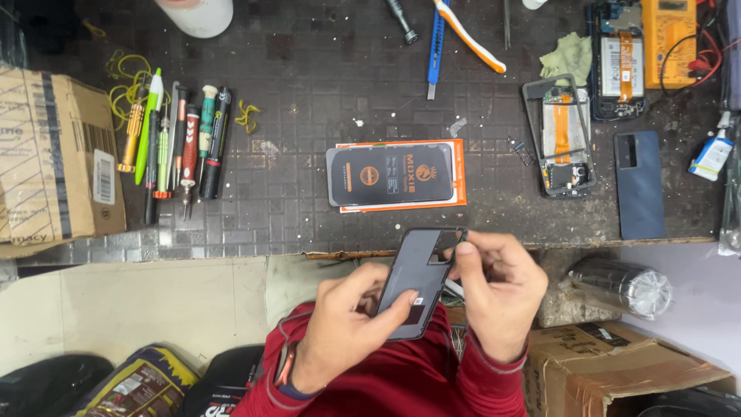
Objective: The person handles a smartphone battery, applying adhesive and securing it with a rubber band. They then clean the battery surface with a toothbrush and liquid, and use a metal tool to scrape the edges. Finally, they handle a phone back cover and a screwdriver.
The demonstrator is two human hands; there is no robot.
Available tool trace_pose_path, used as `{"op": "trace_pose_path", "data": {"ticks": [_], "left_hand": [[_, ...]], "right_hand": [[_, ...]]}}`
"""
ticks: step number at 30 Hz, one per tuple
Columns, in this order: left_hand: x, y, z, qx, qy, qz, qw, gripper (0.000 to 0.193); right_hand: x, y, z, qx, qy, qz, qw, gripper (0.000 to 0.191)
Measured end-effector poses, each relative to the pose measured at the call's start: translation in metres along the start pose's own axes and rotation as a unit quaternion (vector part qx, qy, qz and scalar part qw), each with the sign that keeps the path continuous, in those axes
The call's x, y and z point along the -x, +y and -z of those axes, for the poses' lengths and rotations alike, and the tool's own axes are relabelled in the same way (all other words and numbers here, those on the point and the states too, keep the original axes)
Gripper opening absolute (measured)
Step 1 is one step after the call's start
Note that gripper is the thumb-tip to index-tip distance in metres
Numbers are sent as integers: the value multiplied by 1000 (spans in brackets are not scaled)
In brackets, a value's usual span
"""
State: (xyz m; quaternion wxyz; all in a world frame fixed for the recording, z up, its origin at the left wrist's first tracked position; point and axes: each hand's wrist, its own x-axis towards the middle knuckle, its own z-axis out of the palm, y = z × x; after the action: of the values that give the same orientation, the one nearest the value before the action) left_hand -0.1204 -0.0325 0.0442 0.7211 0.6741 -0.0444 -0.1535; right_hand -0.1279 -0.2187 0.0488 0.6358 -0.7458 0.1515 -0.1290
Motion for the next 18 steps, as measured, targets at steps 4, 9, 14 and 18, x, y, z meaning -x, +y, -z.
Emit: {"op": "trace_pose_path", "data": {"ticks": [4, 9, 14, 18], "left_hand": [[4, -4, -2, -95, 26, -59, 993, 16], [9, -8, -3, -170, 41, -116, 978, 15], [10, -8, 0, -217, 47, -176, 959, 16], [11, -7, 3, -233, 42, -216, 947, 18]], "right_hand": [[8, -8, -11, 62, 41, 16, 997, 9], [11, -14, -13, 197, 66, 17, 978, 6], [12, -19, -15, 183, 49, -19, 982, 7], [13, -22, -15, 229, 53, 6, 972, 8]]}}
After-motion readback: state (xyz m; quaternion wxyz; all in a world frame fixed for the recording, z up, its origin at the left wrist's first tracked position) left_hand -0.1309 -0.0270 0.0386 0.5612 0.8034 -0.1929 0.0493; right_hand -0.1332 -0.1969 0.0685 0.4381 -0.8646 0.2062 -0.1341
